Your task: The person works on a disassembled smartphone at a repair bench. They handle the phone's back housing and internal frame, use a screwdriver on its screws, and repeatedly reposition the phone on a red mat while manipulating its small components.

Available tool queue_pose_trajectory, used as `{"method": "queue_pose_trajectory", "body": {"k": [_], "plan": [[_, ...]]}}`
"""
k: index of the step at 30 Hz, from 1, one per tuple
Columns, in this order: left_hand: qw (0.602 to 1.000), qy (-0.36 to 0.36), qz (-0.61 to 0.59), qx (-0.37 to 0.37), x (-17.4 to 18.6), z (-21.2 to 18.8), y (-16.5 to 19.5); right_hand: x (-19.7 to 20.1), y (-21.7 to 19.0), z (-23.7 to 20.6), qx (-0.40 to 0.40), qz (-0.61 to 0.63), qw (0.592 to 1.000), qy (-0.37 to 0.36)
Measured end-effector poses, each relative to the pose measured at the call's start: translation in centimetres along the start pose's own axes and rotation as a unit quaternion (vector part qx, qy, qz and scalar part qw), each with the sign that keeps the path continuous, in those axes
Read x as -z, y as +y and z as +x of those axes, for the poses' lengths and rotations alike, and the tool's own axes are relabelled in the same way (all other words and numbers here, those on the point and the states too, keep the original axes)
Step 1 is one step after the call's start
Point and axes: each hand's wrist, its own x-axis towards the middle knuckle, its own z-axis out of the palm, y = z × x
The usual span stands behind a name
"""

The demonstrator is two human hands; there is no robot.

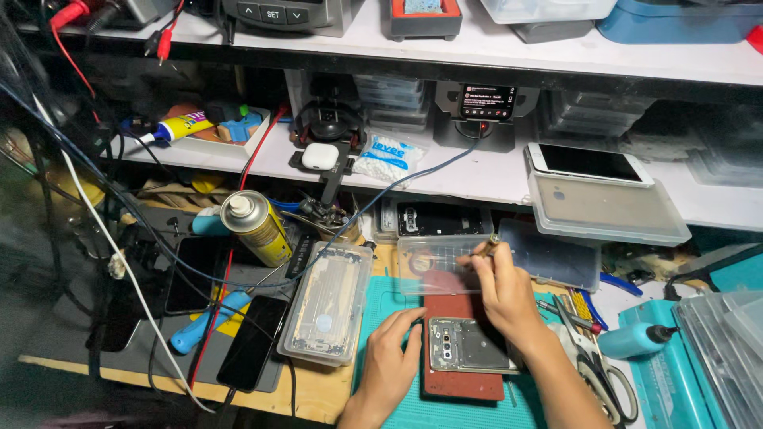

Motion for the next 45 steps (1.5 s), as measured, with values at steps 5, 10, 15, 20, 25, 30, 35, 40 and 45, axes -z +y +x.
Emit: {"method": "queue_pose_trajectory", "body": {"k": [5,10,15,20,25,30,35,40,45], "plan": [[0.998,-0.013,0.015,-0.062,-1.2,1.1,0.2,1.0,-1.0,-3.6,-0.020,0.050,0.998,-0.044],[0.993,-0.029,0.003,-0.116,-1.9,2.0,0.7,0.4,-1.6,-5.1,0.005,0.062,0.997,-0.034],[0.993,-0.037,0.003,-0.111,-2.0,2.1,0.9,0.3,-1.5,-5.7,0.028,0.039,0.998,-0.038],[0.994,-0.040,0.000,-0.098,-2.2,2.1,0.8,0.3,-1.2,-5.8,0.022,0.025,0.999,-0.040],[0.995,-0.036,0.003,-0.096,-2.4,2.0,0.5,0.2,-1.3,-5.8,0.036,0.007,0.999,-0.032],[0.994,-0.027,0.011,-0.103,-2.7,1.7,-0.2,0.3,-2.0,-5.3,0.100,-0.056,0.993,-0.022],[0.996,-0.026,0.024,-0.085,-3.0,1.6,-0.8,-0.1,-2.9,-5.0,0.094,-0.114,0.989,-0.030],[0.996,-0.038,0.040,-0.068,-3.1,1.7,-0.8,0.3,-3.4,-4.8,0.136,-0.031,0.989,-0.048],[0.995,-0.047,0.050,-0.067,-3.0,1.8,-0.6,0.5,-4.1,-4.5,0.114,-0.017,0.992,-0.049]]}}
